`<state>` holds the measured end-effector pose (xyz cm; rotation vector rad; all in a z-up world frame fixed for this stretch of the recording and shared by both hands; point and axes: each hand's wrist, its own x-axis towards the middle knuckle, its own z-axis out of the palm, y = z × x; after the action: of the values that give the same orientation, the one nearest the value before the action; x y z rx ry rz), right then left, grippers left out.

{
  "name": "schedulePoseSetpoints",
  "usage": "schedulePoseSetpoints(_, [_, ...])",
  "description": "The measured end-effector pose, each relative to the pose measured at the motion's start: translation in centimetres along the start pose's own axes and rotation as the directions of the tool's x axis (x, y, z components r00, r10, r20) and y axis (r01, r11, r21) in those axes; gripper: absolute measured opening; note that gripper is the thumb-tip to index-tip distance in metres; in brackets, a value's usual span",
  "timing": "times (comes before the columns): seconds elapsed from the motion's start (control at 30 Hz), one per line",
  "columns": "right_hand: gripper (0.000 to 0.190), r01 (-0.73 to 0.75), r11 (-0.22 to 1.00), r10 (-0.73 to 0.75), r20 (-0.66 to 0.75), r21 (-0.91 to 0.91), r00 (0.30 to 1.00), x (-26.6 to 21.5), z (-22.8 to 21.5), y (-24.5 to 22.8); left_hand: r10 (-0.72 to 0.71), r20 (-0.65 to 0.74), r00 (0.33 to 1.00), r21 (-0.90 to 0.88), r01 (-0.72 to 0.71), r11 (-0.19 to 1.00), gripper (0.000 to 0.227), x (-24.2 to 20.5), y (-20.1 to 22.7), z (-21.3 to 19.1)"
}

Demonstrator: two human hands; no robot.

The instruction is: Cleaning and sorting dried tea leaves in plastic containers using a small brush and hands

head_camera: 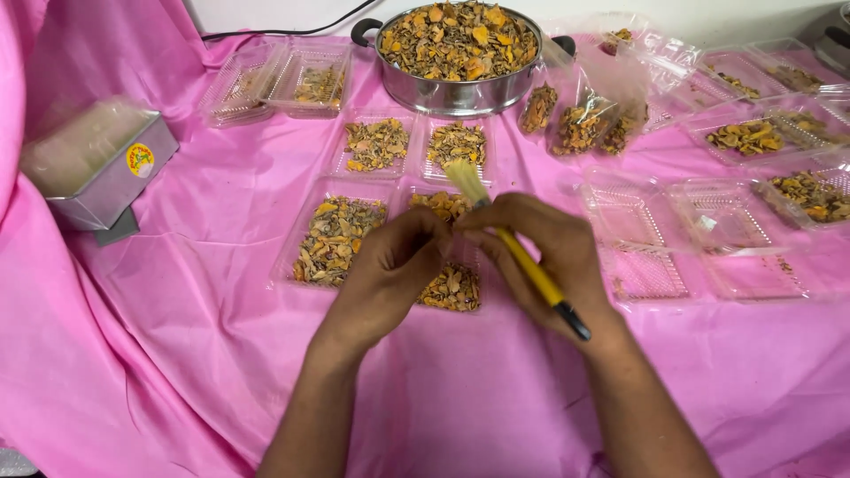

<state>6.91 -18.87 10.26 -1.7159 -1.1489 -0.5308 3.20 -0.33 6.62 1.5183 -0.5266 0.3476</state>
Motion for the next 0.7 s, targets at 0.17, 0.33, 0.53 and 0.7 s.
schedulePoseSetpoints(0.17, [0.013, -0.066, 0.992, 0.075, 0.076, -0.107, 0.994, 3.4, -1.2, -0.5, 0.181, -0.226, 0.957, 0.289, -0.111, 0.951, 0.014, 3.5, 1.1, 1.1])
schedulePoseSetpoints(0.33, [0.008, -0.100, 0.989, 0.089, -0.104, -0.111, 0.991, 1.5, 0.3, 0.3, 0.247, -0.442, 0.862, 0.334, -0.097, 0.938, 0.015, 2.7, 3.4, 5.7])
schedulePoseSetpoints(0.53, [0.020, -0.395, 0.917, 0.398, -0.069, 0.057, 0.915, -0.8, 1.6, 0.6, -0.239, -0.275, 0.931, 0.343, 0.328, 0.880, 0.005, -0.1, 0.6, 4.1])
schedulePoseSetpoints(0.7, [0.011, -0.419, 0.901, 0.427, -0.051, 0.114, 0.903, -2.1, 0.8, 0.7, -0.114, -0.172, 0.979, 0.288, 0.160, 0.944, 0.006, -0.8, -0.7, 2.3])
